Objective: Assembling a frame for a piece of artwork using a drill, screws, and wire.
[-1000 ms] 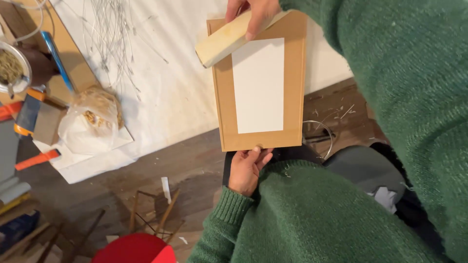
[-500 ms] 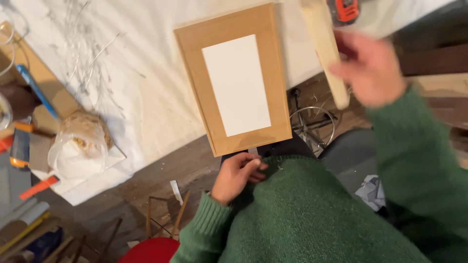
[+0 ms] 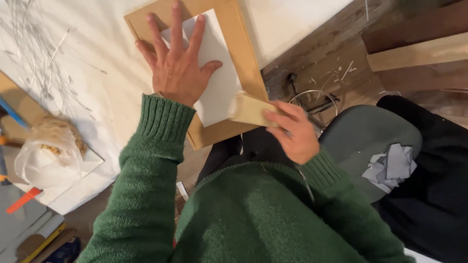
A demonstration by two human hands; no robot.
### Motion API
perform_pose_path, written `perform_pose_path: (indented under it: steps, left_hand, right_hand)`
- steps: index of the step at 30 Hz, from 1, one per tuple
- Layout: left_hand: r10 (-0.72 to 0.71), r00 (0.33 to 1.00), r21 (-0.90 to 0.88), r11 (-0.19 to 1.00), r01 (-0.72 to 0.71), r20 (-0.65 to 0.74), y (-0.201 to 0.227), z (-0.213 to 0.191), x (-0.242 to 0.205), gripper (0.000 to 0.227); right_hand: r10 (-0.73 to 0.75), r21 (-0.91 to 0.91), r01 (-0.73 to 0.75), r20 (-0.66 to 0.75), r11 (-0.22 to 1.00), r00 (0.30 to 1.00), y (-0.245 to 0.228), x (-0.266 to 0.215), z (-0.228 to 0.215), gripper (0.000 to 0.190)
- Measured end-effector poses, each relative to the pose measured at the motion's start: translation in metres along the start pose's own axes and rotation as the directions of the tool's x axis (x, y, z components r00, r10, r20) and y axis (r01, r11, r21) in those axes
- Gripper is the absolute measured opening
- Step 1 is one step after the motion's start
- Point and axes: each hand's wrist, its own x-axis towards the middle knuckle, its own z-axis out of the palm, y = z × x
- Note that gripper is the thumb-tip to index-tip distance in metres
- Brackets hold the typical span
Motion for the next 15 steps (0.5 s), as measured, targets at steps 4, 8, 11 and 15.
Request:
perform_pose_path:
  steps: [4,8,11,15]
  left_hand:
    - [0.027,0.999,0.029,0.999,-0.026,-0.035,-0.007,0.006,-0.007,0.095]
    - [0.056,0.996,0.020,0.998,-0.055,-0.067,-0.004,0.005,-0.006,0.091]
    - [0.032,0.998,0.017,0.999,-0.031,-0.051,-0.001,0.001,-0.007,0.090]
    - [0.037,0.998,0.033,0.999,-0.035,-0.058,-0.006,0.008,-0.002,0.091]
  right_hand:
    - [0.264,0.129,-0.253,-0.074,0.959,0.962,0.061,-0.053,-0.009,0.049]
    - [0.135,0.019,-0.135,-0.247,0.991,0.960,0.027,-0.027,-0.006,0.049]
    - [0.073,0.142,-0.047,-0.185,0.989,0.980,-0.005,-0.005,0.008,0.047]
    - [0.186,0.216,-0.149,-0.163,0.965,0.969,0.039,-0.023,0.008,0.044]
